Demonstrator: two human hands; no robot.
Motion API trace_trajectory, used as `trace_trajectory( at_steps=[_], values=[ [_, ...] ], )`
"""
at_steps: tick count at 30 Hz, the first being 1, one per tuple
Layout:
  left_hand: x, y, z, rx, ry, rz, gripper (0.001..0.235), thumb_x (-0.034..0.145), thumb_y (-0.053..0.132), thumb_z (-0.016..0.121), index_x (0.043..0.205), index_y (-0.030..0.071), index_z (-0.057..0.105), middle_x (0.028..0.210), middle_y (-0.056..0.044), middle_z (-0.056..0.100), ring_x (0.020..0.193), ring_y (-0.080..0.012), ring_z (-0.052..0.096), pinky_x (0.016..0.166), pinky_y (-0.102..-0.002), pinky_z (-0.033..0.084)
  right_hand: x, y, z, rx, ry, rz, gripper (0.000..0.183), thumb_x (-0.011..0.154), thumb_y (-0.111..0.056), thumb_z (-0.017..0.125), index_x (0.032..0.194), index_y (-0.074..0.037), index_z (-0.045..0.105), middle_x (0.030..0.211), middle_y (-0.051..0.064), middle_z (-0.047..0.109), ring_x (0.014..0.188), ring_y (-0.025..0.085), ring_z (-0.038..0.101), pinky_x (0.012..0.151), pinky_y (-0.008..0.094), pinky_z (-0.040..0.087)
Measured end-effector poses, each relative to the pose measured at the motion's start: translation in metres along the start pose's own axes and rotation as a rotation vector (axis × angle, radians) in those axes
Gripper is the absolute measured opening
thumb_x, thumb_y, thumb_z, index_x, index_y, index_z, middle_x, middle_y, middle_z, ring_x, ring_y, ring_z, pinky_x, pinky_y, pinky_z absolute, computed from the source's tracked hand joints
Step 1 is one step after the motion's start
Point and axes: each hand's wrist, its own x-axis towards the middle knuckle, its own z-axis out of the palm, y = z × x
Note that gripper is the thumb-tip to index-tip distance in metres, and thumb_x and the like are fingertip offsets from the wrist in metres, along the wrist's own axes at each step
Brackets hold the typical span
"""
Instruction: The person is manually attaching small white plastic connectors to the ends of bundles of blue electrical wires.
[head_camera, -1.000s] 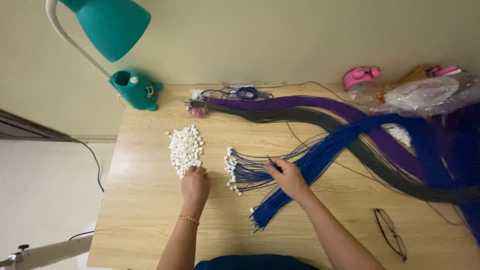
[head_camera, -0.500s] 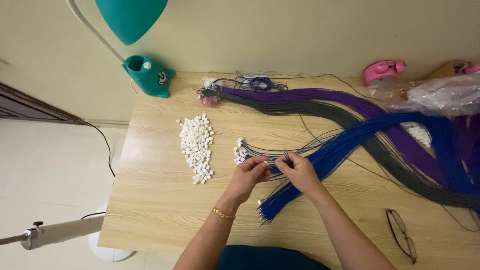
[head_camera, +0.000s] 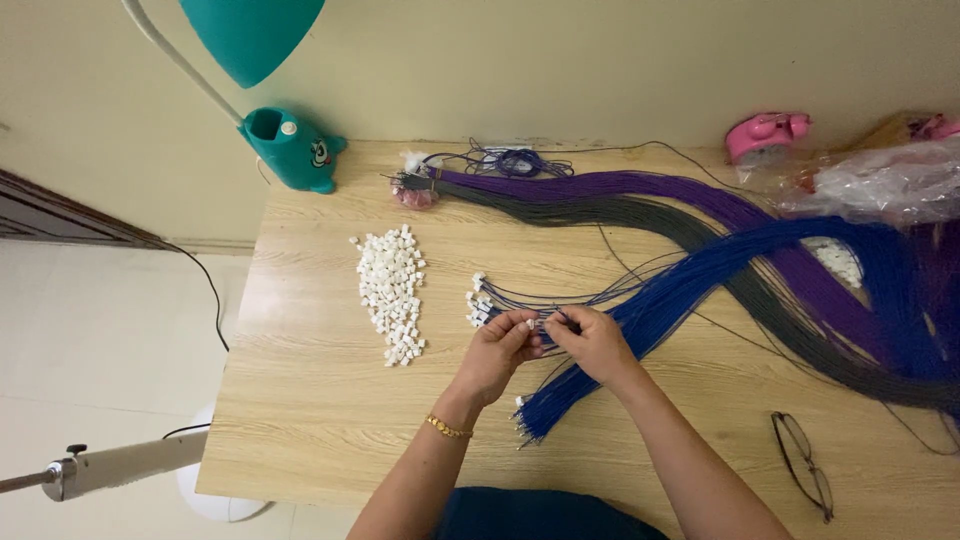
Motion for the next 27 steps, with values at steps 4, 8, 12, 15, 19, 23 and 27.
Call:
trace_trajectory(
  at_steps=[4,8,12,15,19,23,27],
  values=[
    [-0.0014,0.0012,0.0001,-0.003,-0.03,0.017,0.019,0.105,0.007,0.053,0.121,0.002,0.062,0.099,-0.006,0.065,0.087,-0.0137,0.064,0.083,-0.032,0.06,0.0002,-0.0011,-0.0004,-0.001,-0.019,0.014,0.022,0.091,-0.024,0.072,0.091,-0.002,0.074,0.076,0.001,0.071,0.066,0.006,0.059,0.058,0.027,0.049],
    [-0.0051,0.0064,0.0028,0.004,-0.033,0.006,0.02,0.106,0.008,0.053,0.122,0.002,0.062,0.098,-0.005,0.065,0.087,-0.0137,0.063,0.084,-0.032,0.06,-0.0001,-0.0049,-0.0009,-0.089,0.005,0.022,0.024,0.09,-0.027,0.071,0.091,-0.004,0.074,0.073,0.002,0.071,0.063,0.007,0.059,0.057,0.028,0.049],
    [-0.0057,0.0061,0.0044,0.006,-0.032,0.007,0.02,0.106,0.008,0.053,0.121,0.001,0.062,0.099,-0.006,0.066,0.088,-0.0141,0.064,0.084,-0.032,0.06,-0.0017,-0.009,-0.0023,-0.115,0.012,0.036,0.027,0.09,-0.03,0.071,0.089,-0.003,0.074,0.071,0.005,0.071,0.062,0.009,0.059,0.056,0.03,0.048],
    [-0.0032,0.0017,0.0043,0.001,-0.013,0.015,0.019,0.105,0.007,0.054,0.121,0.0,0.063,0.103,-0.007,0.067,0.09,-0.0141,0.066,0.086,-0.032,0.061,-0.0023,-0.008,-0.0027,-0.152,0.018,0.031,0.027,0.091,-0.03,0.069,0.09,-0.003,0.075,0.069,0.006,0.071,0.061,0.01,0.06,0.056,0.03,0.048],
    [-0.002,0.0001,0.0017,-0.043,-0.05,0.029,0.017,0.105,0.005,0.056,0.119,-0.001,0.062,0.105,-0.009,0.068,0.091,-0.0162,0.068,0.086,-0.032,0.061,0.0011,-0.0015,-0.0027,-0.11,0.018,-0.024,0.027,0.09,-0.03,0.069,0.09,-0.004,0.075,0.071,0.005,0.073,0.061,0.009,0.062,0.055,0.03,0.05],
    [-0.0028,0.0017,-0.0002,-0.043,-0.022,0.018,0.02,0.104,0.005,0.056,0.121,-0.002,0.063,0.104,-0.009,0.069,0.09,-0.0161,0.069,0.084,-0.032,0.061,0.0006,-0.0033,-0.0037,-0.162,0.024,-0.028,0.027,0.09,-0.029,0.07,0.092,-0.003,0.075,0.069,0.007,0.073,0.061,0.011,0.063,0.055,0.031,0.05],
    [-0.0044,0.0046,0.002,-0.075,-0.018,0.005,0.02,0.103,0.003,0.056,0.121,-0.001,0.063,0.104,-0.01,0.069,0.09,-0.0166,0.068,0.084,-0.032,0.062,0.0008,-0.0053,-0.0032,-0.166,0.02,-0.008,0.028,0.09,-0.031,0.069,0.093,-0.003,0.075,0.071,0.008,0.073,0.06,0.013,0.064,0.055,0.032,0.05]
  ],
)
